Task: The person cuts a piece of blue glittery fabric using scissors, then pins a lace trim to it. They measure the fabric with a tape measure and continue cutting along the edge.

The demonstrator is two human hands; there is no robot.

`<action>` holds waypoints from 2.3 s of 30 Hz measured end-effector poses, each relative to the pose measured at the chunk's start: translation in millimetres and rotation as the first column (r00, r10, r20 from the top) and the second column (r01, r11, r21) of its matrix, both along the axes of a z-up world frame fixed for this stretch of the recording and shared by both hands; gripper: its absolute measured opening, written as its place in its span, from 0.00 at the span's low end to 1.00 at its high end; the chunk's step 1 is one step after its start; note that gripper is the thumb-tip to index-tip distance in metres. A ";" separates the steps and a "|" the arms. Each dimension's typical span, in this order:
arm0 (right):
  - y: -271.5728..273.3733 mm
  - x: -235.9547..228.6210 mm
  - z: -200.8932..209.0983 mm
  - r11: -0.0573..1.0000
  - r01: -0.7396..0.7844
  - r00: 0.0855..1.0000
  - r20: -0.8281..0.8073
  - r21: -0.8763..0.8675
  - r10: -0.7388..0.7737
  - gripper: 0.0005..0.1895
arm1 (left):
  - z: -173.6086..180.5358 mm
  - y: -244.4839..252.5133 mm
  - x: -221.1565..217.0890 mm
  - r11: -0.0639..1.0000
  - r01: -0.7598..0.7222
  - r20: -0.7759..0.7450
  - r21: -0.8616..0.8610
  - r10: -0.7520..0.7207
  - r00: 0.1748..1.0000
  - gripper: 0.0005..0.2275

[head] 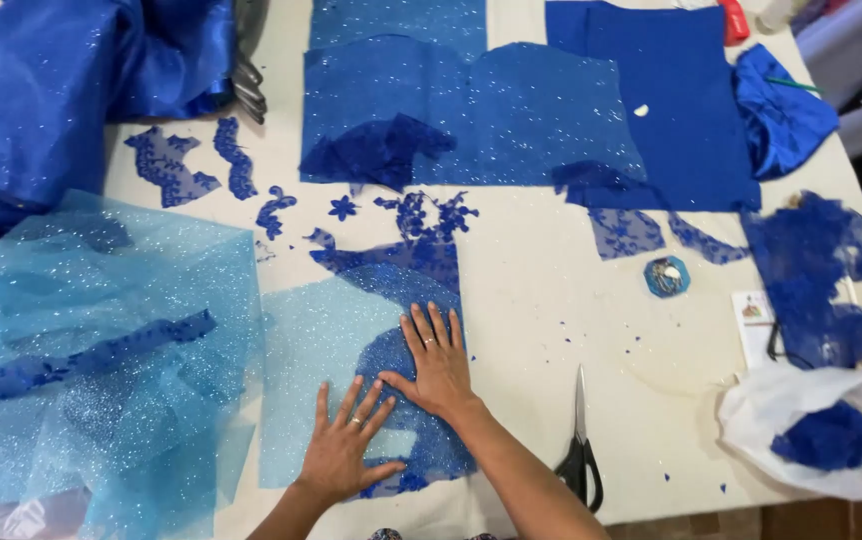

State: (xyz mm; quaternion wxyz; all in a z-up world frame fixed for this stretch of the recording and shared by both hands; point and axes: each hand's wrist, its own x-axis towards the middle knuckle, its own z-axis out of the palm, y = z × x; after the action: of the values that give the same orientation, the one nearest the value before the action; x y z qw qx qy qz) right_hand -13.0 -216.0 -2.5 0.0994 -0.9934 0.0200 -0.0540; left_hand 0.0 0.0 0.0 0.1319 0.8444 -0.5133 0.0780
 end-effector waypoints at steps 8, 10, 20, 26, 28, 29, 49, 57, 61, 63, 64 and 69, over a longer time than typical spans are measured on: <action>-2.0 2.8 -10.0 0.978 0.004 1.000 0.026 -0.210 0.002 0.52 | -4.7 5.0 7.7 0.996 -0.048 0.042 0.072 0.045 0.998 0.43; -2.2 2.6 -12.3 0.974 0.000 1.000 0.019 -0.228 0.005 0.52 | -9.1 4.6 20.9 0.993 -0.085 0.031 0.080 0.083 0.996 0.42; -2.7 3.6 -17.3 0.970 0.021 0.999 0.033 -0.243 -0.013 0.52 | -8.7 19.0 149.5 0.702 -0.510 -0.229 0.497 0.673 0.703 0.36; -2.4 2.4 -15.4 0.980 0.014 1.000 0.021 -0.201 -0.010 0.52 | -7.2 51.6 178.1 0.719 -0.555 -0.218 0.418 0.673 0.707 0.28; -2.6 3.5 -15.3 0.987 0.011 1.000 0.029 -0.160 -0.007 0.52 | -16.7 65.2 184.3 0.742 -0.569 -0.166 0.354 0.649 0.742 0.26; -2.6 3.6 -15.3 0.986 0.011 1.000 0.025 -0.164 -0.007 0.52 | -21.1 71.5 185.4 0.766 -0.575 -0.103 0.288 0.622 0.777 0.24; -1.2 5.8 -11.1 0.959 0.024 1.000 0.002 -0.282 -0.024 0.55 | -1.7 -72.4 119.9 0.944 -0.260 -0.046 0.202 0.274 0.961 0.23; -1.1 4.2 -6.8 0.995 0.014 0.996 0.087 -0.097 -0.005 0.53 | -7.3 -69.7 238.8 0.923 -0.358 -0.259 0.142 0.383 0.886 0.19; -1.3 4.0 -7.5 0.993 0.019 0.998 0.068 -0.116 -0.011 0.53 | 4.4 -69.0 264.0 0.939 -0.205 -0.241 0.277 0.274 0.931 0.10; -1.8 3.4 -9.6 0.994 0.010 0.997 0.072 -0.111 -0.002 0.53 | 10.0 -69.7 267.9 0.968 -0.100 -0.316 0.230 0.172 0.933 0.07; -1.6 3.3 -9.3 0.994 0.013 0.997 0.073 -0.110 -0.005 0.53 | 13.4 -70.7 268.6 0.968 -0.098 -0.316 0.231 0.169 0.934 0.07; -1.6 3.5 -8.1 0.994 0.014 0.998 0.068 -0.104 -0.007 0.54 | 14.5 -73.4 272.2 0.977 -0.106 -0.632 0.186 0.202 0.748 0.05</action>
State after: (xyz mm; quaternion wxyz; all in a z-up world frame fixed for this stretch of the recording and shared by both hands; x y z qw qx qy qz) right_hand -9.5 -217.6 -10.5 0.0475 -0.9947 0.0191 -0.0889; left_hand 272.2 -73.4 14.5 0.2351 0.8657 -0.3687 -0.2436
